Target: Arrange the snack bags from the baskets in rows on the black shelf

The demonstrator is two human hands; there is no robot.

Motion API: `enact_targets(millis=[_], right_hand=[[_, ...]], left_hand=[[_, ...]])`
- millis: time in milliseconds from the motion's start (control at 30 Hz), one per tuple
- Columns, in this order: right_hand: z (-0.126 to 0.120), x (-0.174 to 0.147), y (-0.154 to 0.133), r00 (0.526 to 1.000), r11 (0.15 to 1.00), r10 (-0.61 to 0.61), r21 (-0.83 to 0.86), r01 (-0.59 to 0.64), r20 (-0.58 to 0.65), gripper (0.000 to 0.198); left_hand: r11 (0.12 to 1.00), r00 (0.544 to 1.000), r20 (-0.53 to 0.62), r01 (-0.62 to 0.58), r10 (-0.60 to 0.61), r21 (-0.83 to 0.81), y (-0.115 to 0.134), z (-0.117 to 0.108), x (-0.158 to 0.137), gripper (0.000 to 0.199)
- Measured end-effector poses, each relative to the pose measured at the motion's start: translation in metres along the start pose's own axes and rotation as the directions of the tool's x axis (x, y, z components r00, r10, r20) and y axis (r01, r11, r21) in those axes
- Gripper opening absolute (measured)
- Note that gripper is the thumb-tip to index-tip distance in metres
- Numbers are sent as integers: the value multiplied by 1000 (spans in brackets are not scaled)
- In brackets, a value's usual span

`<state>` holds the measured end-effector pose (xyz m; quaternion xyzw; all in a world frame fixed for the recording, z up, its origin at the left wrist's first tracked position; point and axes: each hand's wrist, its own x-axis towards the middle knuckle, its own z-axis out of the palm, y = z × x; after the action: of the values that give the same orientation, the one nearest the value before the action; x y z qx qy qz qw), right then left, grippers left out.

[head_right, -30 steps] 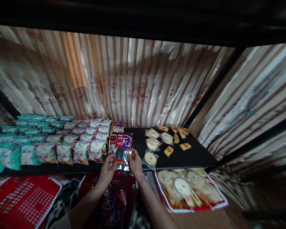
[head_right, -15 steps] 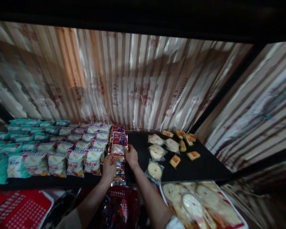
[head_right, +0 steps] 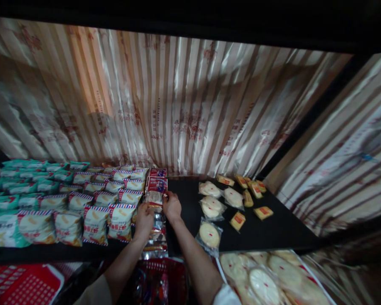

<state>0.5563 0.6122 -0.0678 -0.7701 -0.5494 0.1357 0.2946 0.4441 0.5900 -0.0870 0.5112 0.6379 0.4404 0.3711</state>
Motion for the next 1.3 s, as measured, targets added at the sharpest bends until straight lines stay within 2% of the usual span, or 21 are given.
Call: enact_targets(millis=[167, 300, 400, 567, 633, 800, 967, 1067, 1167, 1300], right_hand=[[-1, -3, -2, 1000, 998, -11, -55, 10, -19, 32], [-1, 0, -6, 987, 985, -149, -99, 143, -55, 31], [3, 9, -11, 966, 964, -256, -85, 252, -39, 33], [19, 32, -24, 936, 931, -351, -101, 351, 15, 35], [25, 40, -30, 935, 926, -351, -131, 355, 53, 37], [33, 50, -42, 955, 937, -249, -207, 280, 163, 44], [35, 50, -45, 952, 935, -236, -220, 277, 196, 46], [37, 51, -44, 952, 934, -227, -230, 273, 206, 47], [39, 52, -43, 952, 933, -219, -240, 268, 211, 47], [42, 52, -41, 953, 934, -236, -227, 277, 191, 47]], left_hand=[[1000, 1000, -17, -11, 11, 13, -5, 0, 2, 38], [1000, 1000, -28, 1, 0, 25, -6, 0, 1, 38], [1000, 999, -32, 0, 1, 29, -4, 0, 0, 37], [999, 1000, 6, 29, -29, 43, -3, -1, 0, 36], [998, 1000, 0, 26, -26, 50, -4, 0, 0, 36], [998, 1000, -5, 2, -2, 66, -6, 2, -3, 40], [976, 987, -1, -159, 161, 149, -4, -2, -17, 42], [934, 970, 88, -243, 228, 263, 0, -4, -28, 47], [876, 958, 195, -272, 209, 399, 4, -6, -35, 52], [822, 950, 243, -296, 198, 487, 9, -9, -36, 51]])
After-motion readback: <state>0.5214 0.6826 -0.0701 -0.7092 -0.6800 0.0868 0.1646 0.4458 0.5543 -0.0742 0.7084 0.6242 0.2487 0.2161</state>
